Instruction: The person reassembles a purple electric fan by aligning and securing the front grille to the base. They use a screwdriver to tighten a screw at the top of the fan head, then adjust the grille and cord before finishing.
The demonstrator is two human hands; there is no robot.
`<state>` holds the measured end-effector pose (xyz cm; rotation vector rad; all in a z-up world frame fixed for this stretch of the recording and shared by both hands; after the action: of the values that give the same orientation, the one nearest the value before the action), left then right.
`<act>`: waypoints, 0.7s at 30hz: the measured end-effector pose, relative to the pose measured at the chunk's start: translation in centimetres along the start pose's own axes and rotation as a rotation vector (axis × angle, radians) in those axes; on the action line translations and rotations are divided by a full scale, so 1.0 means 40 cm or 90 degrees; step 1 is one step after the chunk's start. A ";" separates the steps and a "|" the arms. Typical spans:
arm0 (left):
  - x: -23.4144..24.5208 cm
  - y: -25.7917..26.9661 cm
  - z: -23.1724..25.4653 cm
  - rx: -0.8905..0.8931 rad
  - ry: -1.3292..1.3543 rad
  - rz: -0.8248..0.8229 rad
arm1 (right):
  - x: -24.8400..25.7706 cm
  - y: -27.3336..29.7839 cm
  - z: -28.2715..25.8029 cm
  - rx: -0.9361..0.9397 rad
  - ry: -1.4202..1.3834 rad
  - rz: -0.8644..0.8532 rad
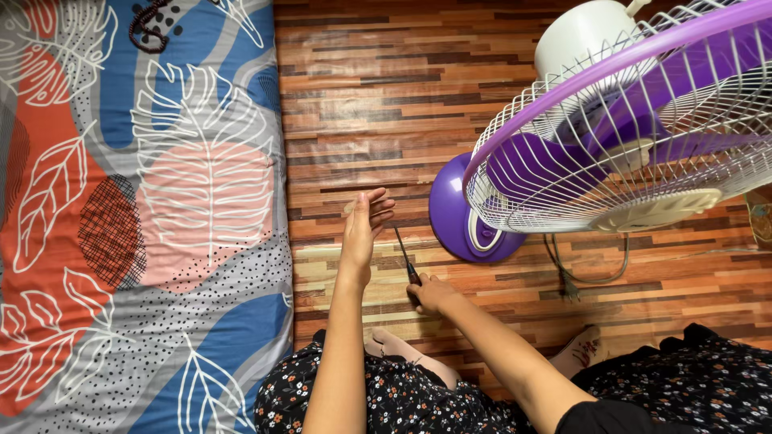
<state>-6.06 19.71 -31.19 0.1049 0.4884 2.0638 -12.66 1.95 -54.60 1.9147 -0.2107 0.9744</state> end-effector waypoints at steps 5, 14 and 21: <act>-0.036 -0.007 0.023 -0.012 0.022 -0.034 | -0.029 -0.026 0.031 -0.006 -0.157 0.029; -0.094 -0.001 0.042 -0.030 0.023 -0.081 | -0.041 -0.017 0.045 0.037 -0.121 0.030; -0.081 0.005 0.044 -0.047 -0.014 -0.061 | 0.015 0.044 0.065 0.028 -0.140 0.105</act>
<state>-4.09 17.42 -29.11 0.0589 0.3966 1.9828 -11.77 -0.94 -53.61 2.0703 -0.4859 0.8800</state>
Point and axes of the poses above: each hand's wrist, its own y-axis away from the middle knuckle, its own x-axis out of the back of the hand, z = x × y, the point moved 10 cm from there along -y, towards the middle knuckle, and after that the axes turned 10 degrees about z, right-handed, at the moved point
